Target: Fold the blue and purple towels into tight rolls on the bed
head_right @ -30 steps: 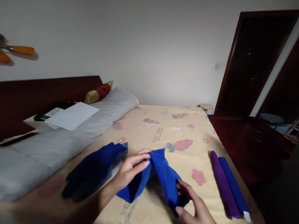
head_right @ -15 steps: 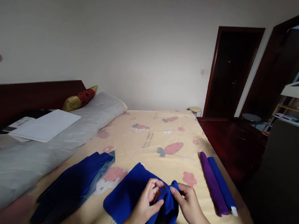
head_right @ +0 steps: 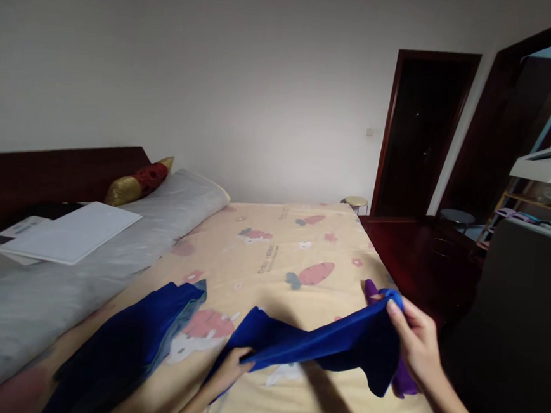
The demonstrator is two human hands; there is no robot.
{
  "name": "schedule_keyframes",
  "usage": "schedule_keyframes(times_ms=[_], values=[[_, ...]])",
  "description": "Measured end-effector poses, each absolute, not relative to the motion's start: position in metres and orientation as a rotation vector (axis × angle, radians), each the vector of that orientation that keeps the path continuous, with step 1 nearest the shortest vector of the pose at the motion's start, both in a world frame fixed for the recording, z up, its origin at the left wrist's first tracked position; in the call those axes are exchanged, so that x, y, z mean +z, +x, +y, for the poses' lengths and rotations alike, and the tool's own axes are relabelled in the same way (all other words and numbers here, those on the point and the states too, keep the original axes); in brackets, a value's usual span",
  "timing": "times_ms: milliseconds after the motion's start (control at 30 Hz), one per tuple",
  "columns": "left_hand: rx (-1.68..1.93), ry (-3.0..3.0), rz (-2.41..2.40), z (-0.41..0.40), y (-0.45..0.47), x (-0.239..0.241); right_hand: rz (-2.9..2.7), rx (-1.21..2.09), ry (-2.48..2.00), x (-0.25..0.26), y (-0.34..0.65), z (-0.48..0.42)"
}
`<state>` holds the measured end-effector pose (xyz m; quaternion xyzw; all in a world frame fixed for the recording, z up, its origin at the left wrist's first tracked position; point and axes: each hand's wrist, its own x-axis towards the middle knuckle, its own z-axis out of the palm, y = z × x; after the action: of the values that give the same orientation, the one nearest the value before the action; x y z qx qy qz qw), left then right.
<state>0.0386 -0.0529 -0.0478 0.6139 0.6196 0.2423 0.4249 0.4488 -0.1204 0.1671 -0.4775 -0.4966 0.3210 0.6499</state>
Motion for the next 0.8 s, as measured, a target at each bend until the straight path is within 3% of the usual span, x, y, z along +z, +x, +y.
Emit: schedule_keyframes(times_ms=[500, 800], values=[[0.911, 1.526, 1.747, -0.056, -0.12, 0.039, -1.079, 0.69, -1.386, 0.137, 0.555, -0.1], [1.111, 1.436, 1.967, -0.095, -0.166, 0.052, -1.018, 1.052, -1.505, 0.117, 0.564, -0.098]])
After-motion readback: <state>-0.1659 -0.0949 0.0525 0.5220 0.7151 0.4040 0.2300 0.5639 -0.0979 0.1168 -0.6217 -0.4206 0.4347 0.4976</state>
